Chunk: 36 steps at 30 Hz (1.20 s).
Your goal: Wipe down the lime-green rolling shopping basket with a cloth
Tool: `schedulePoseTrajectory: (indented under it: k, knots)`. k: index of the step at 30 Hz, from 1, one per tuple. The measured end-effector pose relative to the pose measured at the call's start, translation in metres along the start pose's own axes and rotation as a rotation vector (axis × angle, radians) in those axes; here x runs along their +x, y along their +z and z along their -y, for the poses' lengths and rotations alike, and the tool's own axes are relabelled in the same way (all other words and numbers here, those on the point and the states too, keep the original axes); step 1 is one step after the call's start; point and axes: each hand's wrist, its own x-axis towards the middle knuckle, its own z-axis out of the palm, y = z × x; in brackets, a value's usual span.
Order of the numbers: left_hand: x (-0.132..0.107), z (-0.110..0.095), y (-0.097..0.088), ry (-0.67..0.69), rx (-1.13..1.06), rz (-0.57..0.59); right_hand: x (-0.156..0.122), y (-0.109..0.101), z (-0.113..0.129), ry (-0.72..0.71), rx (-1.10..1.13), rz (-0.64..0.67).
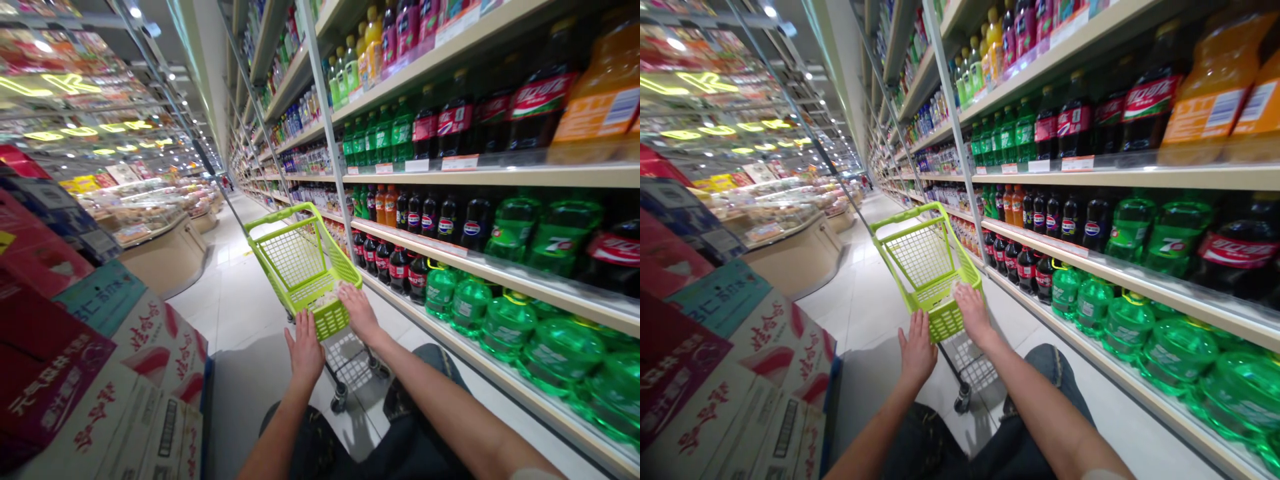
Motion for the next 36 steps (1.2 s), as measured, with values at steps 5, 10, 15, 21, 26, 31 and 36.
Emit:
schedulePoseTrajectory:
  k: [5, 10, 15, 21, 26, 31, 36]
  knots:
    - [0.002, -0.006, 0.003, -0.023, 0.001, -0.017, -0.006, 0.008, 0.003, -0.104, 0.018, 0.004]
    - [0.004, -0.004, 0.001, 0.045, -0.007, 0.017, -0.005, 0.007, 0.003, -0.144, 0.019, 0.057]
    - [0.005, -0.007, -0.001, 0.036, -0.002, 0.033, 0.002, 0.0, -0.012, 0.036, -0.043, -0.027]
    - [0.008, -0.006, -0.004, 0.084, -0.012, 0.051, -0.005, 0.004, 0.002, -0.179, 0.007, 0.114]
    - [0.008, -0.003, -0.006, 0.058, -0.012, 0.047, 0.006, -0.007, -0.006, 0.069, -0.044, 0.044]
    - [0.01, 0.004, -0.006, 0.054, -0.02, 0.033, -0.003, 0.002, 0.012, -0.258, 0.051, 0.156]
    - [0.012, 0.013, -0.008, 0.042, 0.001, 0.035, 0.009, -0.008, -0.011, 0.007, -0.053, 0.049]
